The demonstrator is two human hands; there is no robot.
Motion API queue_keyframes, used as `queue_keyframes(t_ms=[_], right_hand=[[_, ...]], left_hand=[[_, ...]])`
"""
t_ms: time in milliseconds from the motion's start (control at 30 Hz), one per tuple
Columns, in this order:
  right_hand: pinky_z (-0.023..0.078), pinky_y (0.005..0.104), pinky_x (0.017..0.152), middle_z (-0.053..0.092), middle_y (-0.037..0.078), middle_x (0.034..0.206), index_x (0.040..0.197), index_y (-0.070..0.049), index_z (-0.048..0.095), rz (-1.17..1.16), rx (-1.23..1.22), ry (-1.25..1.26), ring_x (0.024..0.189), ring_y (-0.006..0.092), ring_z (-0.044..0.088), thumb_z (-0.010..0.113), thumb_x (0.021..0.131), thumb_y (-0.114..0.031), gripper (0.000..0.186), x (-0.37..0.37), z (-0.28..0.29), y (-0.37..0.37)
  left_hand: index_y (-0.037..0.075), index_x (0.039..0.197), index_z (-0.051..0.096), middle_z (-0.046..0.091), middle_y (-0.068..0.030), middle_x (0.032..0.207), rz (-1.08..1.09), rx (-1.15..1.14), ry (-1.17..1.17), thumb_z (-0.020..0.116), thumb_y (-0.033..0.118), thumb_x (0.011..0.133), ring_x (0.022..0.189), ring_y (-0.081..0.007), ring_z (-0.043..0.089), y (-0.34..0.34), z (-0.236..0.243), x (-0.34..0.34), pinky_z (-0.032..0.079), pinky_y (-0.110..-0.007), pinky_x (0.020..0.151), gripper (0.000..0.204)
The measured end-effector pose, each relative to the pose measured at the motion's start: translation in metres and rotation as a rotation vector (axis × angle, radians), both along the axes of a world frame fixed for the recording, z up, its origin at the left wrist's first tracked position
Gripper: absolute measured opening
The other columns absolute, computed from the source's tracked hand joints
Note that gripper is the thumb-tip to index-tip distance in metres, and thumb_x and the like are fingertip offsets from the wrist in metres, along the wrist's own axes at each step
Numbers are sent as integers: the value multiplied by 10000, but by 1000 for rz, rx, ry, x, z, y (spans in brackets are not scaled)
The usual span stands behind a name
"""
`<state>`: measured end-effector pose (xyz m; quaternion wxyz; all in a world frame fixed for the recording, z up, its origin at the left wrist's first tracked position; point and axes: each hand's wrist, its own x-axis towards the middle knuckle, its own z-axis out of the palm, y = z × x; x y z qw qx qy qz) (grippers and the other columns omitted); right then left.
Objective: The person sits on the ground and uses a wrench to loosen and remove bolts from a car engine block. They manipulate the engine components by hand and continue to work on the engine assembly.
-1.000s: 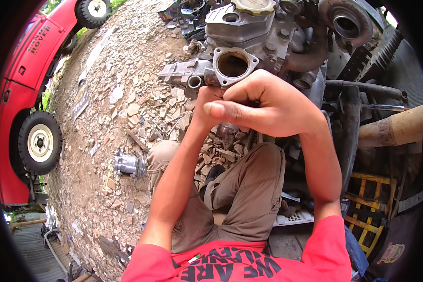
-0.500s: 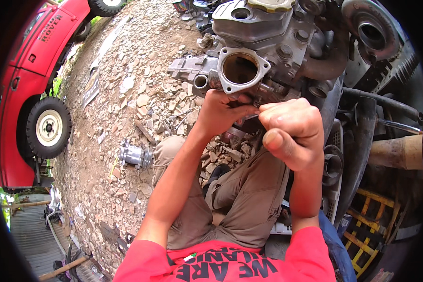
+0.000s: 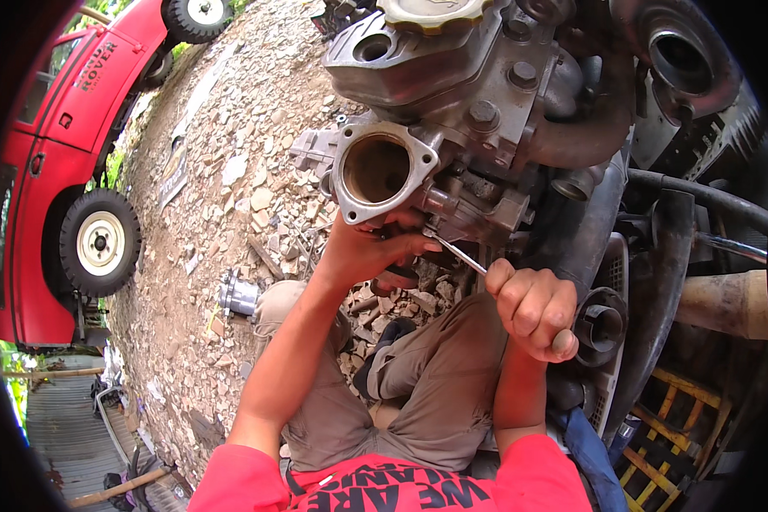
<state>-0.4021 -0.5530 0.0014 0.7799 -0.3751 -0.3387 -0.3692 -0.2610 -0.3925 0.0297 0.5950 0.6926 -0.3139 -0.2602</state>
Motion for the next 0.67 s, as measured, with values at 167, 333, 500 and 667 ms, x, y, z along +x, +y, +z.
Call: queue_keyframes(t_ms=[167, 333, 500, 667], right_hand=[[252, 319, 499, 291, -45, 410, 490, -144, 313, -45, 14, 144, 347, 132, 259, 522, 964, -307, 543, -7, 11, 3], [236, 310, 449, 309, -24, 404, 498, -123, 302, -56, -64, 209, 329, 131, 263, 500, 974, -243, 530, -18, 27, 15], [248, 324, 447, 359, 12, 459, 523, -53, 316, -274, -194, 358, 403, 143, 294, 539, 924, -74, 459, -17, 60, 41], [209, 258, 431, 397, -28, 488, 551, -27, 503, -197, -255, 711, 431, 76, 295, 576, 970, -128, 437, 8, 101, 44]], left_hand=[[-3, 874, 717, 699, -12, 802, -75, -63, -152, 789, 24, 784, 686, -49, 605, 4, -6, 5, 492, -239, 561, 118], [10, 854, 733, 695, -52, 735, -235, -89, -549, 791, 68, 777, 643, -120, 643, 8, -1, 11, 493, -286, 569, 113], [-4, 849, 724, 678, -87, 729, -145, -90, -477, 770, 76, 791, 630, -143, 634, 9, 1, 0, 481, -274, 585, 109], [9, 911, 730, 697, -44, 721, -86, -67, -186, 718, 128, 879, 635, -109, 646, 8, -1, 1, 504, -268, 597, 123]])
